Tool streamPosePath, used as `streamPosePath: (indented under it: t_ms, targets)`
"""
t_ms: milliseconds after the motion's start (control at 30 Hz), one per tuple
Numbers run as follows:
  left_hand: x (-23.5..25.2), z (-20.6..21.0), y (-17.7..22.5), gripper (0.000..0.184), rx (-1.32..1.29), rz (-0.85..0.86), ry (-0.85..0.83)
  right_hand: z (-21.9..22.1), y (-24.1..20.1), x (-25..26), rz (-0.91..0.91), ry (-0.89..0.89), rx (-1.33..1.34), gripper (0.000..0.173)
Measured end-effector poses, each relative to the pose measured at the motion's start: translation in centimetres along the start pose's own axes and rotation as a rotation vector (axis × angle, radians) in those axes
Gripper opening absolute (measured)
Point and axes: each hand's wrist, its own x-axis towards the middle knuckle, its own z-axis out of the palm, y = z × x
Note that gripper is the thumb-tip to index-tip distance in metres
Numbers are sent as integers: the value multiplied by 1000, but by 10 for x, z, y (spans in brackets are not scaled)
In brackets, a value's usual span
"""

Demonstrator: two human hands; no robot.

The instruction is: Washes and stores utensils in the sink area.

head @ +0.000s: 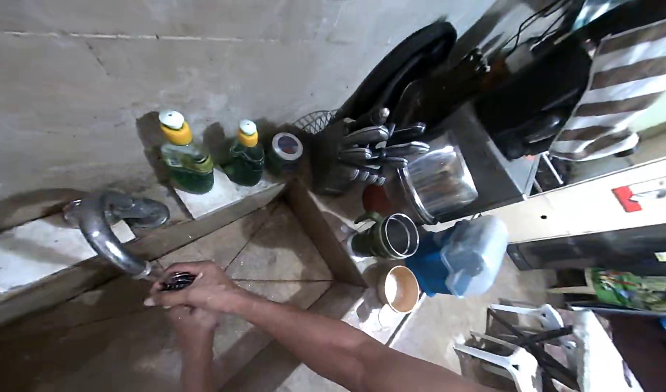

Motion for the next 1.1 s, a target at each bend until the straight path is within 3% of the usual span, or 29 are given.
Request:
streamPosePath:
  t_ms: [133, 233, 400, 567, 633, 767, 933, 1100]
  targets:
    - [-1, 4, -2, 44, -70, -5, 15, -1, 10, 2, -49, -4, -32, 23]
    - [-9, 4, -1, 44, 103, 60, 58, -1, 9, -5, 56, 42, 16, 26]
    - [-20, 4, -16, 57, 206, 192, 59, 8, 15, -5, -12, 206, -72, 27]
    - [-5, -13, 0, 30, 243, 228, -223, -13, 6, 2, 136, 162, -93, 24]
    - [-5, -22, 12, 26, 188, 153, -305, -19, 5, -1, 138, 115, -64, 26]
    - [-8, -26, -16, 29, 90, -164, -391, -15, 32, 8, 48, 5, 22, 36]
    - [-17, -39, 14, 31, 2, -259, -393, -21, 34, 17, 119, -189, -8, 57]
    - [-9, -54, 41, 30, -130, -345, -522, -24, 28, 18, 177, -285, 73, 55]
